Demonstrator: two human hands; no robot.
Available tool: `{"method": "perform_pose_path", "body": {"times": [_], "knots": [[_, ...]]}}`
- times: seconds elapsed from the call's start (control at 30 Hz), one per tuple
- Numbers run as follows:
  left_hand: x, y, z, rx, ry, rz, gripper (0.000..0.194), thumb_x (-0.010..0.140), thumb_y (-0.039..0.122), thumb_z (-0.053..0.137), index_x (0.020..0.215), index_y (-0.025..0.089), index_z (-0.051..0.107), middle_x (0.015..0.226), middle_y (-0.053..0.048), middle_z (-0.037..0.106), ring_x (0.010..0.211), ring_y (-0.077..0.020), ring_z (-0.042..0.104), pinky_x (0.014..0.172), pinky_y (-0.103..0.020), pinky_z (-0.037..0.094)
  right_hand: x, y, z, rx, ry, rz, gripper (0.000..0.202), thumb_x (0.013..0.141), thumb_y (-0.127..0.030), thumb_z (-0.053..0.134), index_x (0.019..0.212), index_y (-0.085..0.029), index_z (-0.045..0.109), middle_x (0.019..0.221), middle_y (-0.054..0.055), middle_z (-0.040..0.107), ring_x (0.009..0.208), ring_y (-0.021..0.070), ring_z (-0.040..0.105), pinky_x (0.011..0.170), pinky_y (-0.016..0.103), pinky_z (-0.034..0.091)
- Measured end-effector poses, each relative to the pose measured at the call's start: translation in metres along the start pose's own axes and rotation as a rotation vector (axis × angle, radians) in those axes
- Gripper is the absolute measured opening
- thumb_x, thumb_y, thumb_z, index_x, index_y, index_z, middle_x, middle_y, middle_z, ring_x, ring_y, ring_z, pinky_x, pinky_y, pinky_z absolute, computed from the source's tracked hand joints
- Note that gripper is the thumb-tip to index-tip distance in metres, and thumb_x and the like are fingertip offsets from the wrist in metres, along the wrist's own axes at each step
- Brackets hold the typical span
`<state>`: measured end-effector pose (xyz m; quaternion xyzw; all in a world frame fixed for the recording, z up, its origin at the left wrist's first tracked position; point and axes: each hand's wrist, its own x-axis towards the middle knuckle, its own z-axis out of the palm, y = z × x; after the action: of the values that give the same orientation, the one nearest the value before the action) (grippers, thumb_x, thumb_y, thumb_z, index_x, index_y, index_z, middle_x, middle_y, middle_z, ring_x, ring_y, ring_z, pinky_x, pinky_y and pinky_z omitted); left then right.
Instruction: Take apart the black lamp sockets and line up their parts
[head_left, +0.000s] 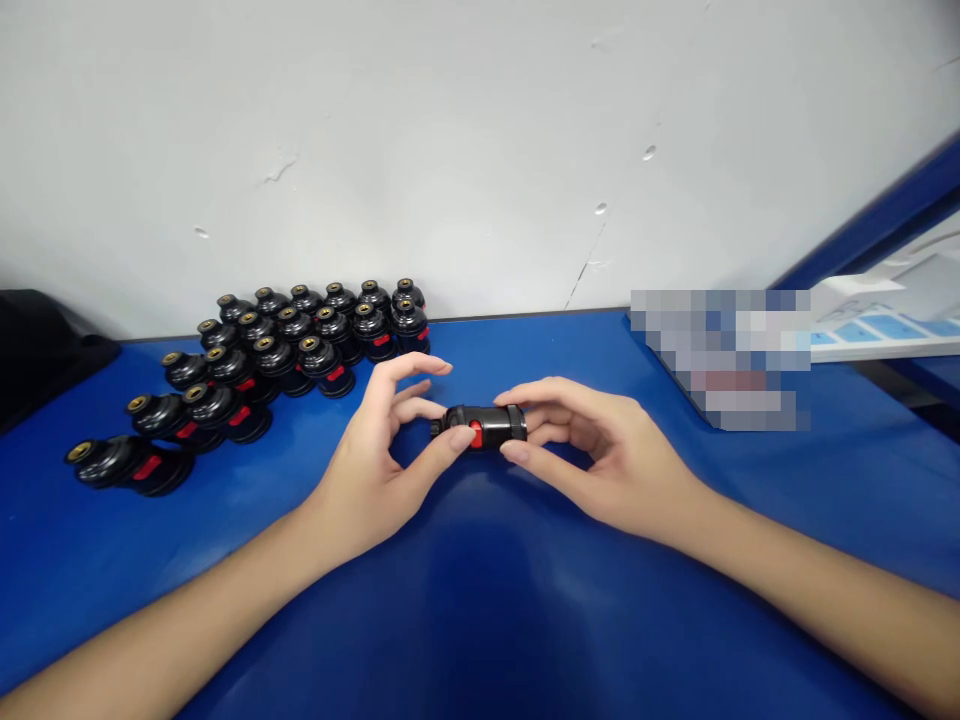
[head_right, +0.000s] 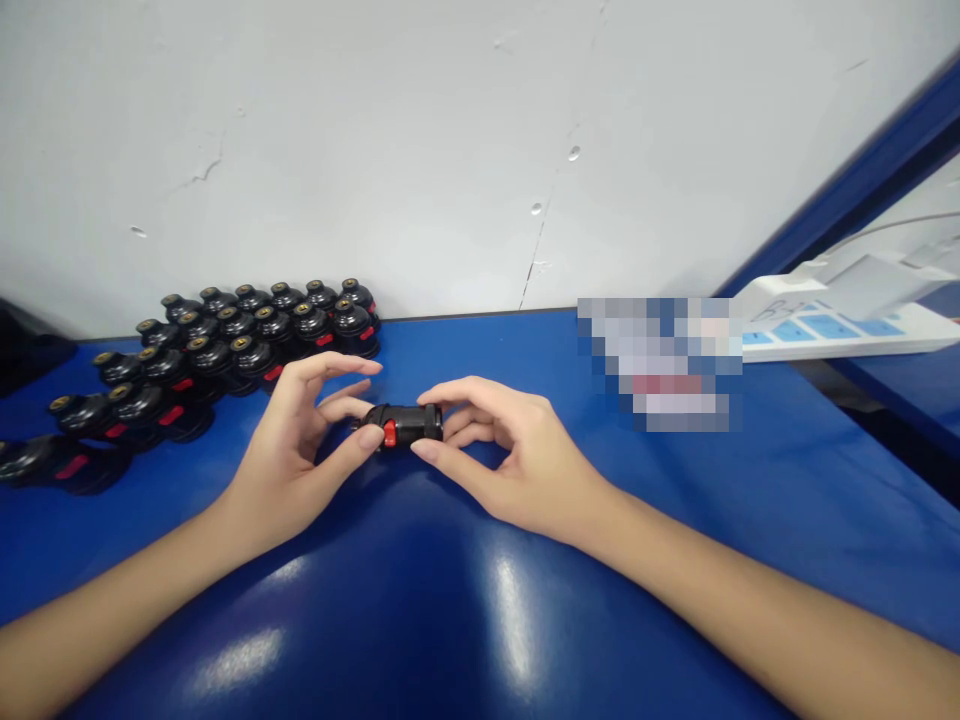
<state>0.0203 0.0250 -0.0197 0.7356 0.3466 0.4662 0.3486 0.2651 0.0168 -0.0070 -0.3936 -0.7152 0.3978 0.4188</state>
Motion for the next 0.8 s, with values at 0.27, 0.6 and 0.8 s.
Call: {"method": "perform_pose_path", "body": {"times": [0.27, 0.6, 0.8], "knots": [[-0.0001, -0.0027, -0.0013, -0.007, -0.009, 0.131, 0.069, 0.086, 0.014, 0.090, 0.142, 0.032, 0.053, 0.147, -0.008, 0.053, 0.125, -0.0237, 0.073, 0.116, -0.044, 0.061, 0.0009, 0.0007, 0.0004, 0.009, 0.000, 0.017, 0.029, 0.094, -0.032, 0.082, 0.118, -0.020, 0.072, 0.094, 0.004, 0.081, 0.075, 0.0162, 0.080, 0.074, 0.027, 0.070], [-0.0003, -0.0029, 0.0002, -0.061, -0.005, 0.053, 0.062, 0.090, 0.016, 0.087, 0.140, 0.033, 0.053, 0.145, -0.005, 0.057, 0.111, -0.0194, 0.080, 0.124, -0.053, 0.055, -0.0006, 0.0016, -0.0009, -0.023, -0.020, 0.007, 0.030, 0.094, -0.033, 0.081, 0.120, -0.020, 0.072, 0.096, 0.005, 0.082, 0.076, 0.0177, 0.080, 0.074, 0.030, 0.071], [-0.0003, -0.0039, -0.0005, -0.038, 0.016, 0.134, 0.065, 0.086, 0.014, 0.091, 0.138, 0.031, 0.056, 0.141, -0.006, 0.056, 0.117, -0.0254, 0.079, 0.113, -0.049, 0.065, 0.0007, 0.0024, -0.0006, -0.001, -0.019, 0.023, 0.029, 0.094, -0.033, 0.081, 0.119, -0.021, 0.072, 0.096, 0.005, 0.082, 0.076, 0.0177, 0.081, 0.075, 0.030, 0.071]]}}
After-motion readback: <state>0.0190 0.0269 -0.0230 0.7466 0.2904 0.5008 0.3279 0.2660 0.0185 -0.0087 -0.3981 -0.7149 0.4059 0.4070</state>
